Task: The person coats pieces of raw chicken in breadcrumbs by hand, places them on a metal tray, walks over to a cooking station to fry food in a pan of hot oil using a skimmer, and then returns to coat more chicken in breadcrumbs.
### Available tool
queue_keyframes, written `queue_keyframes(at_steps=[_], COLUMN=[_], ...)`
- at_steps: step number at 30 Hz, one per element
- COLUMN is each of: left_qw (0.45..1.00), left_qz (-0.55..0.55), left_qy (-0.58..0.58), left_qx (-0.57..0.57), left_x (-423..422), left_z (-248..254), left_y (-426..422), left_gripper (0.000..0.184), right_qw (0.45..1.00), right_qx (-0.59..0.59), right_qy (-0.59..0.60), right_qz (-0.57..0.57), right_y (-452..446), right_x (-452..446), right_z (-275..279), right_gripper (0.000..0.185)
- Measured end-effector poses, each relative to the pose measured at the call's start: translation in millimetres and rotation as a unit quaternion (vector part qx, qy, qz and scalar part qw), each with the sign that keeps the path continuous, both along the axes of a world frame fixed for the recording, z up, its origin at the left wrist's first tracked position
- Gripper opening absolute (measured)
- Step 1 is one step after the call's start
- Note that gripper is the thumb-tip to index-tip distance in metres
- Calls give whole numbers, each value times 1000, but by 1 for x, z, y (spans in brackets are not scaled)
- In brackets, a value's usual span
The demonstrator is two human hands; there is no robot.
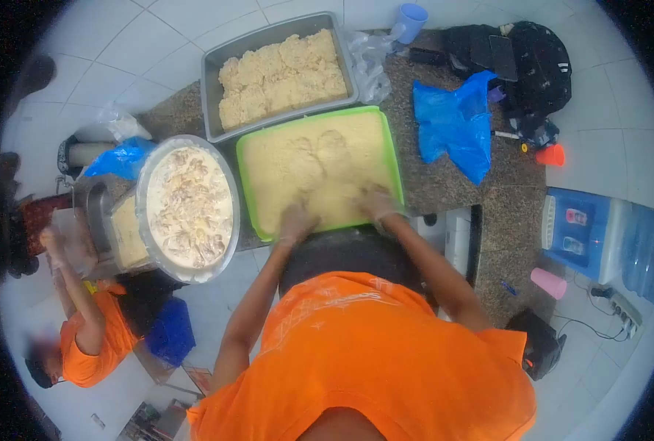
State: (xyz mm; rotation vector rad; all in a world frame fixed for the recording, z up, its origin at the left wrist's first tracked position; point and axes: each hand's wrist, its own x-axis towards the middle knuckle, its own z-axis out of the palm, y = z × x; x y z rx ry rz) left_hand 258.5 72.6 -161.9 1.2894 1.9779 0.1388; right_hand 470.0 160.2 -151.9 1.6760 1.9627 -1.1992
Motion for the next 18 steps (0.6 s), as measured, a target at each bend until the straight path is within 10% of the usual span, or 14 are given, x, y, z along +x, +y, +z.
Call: queue_keyframes(at_steps=[3, 5, 6, 8, 9, 12, 14, 18], left_qw=[974, 920, 919, 917, 970, 987, 968, 929], left_qz=[36, 53, 86, 119, 90, -2, -61, -175], left_qy=[-220, -386, -371, -355, -195, 35, 102, 189], left_qx=[45, 55, 97, 136, 118, 158, 221, 267], left_x=[5, 4, 3, -3, -11, -23, -24, -24], left_z=[-93, -97, -61, -10, 4, -7, -31, -95], left_y=[-3, 6, 13, 33, 51, 93, 101, 103], left_gripper=[44, 44, 42, 41, 41, 47, 52, 66], right_qw=[985, 866, 866, 906, 866, 975, 974, 863], right_qx=[95, -216, -214, 187, 328, 62, 190, 457], right_qy=[126, 349, 350, 380, 363, 129, 52, 19], right_qz=[63, -287, -287, 13, 102, -170, 107, 214], right_y=[-6, 1, 9, 33, 46, 78, 82, 76], right_x=[-7, -10, -10, -12, -17, -64, -91, -95], right_z=[-66, -88, -91, -95, -96, -57, -17, -99], right_gripper=[48, 50, 50, 46, 45, 40, 40, 60])
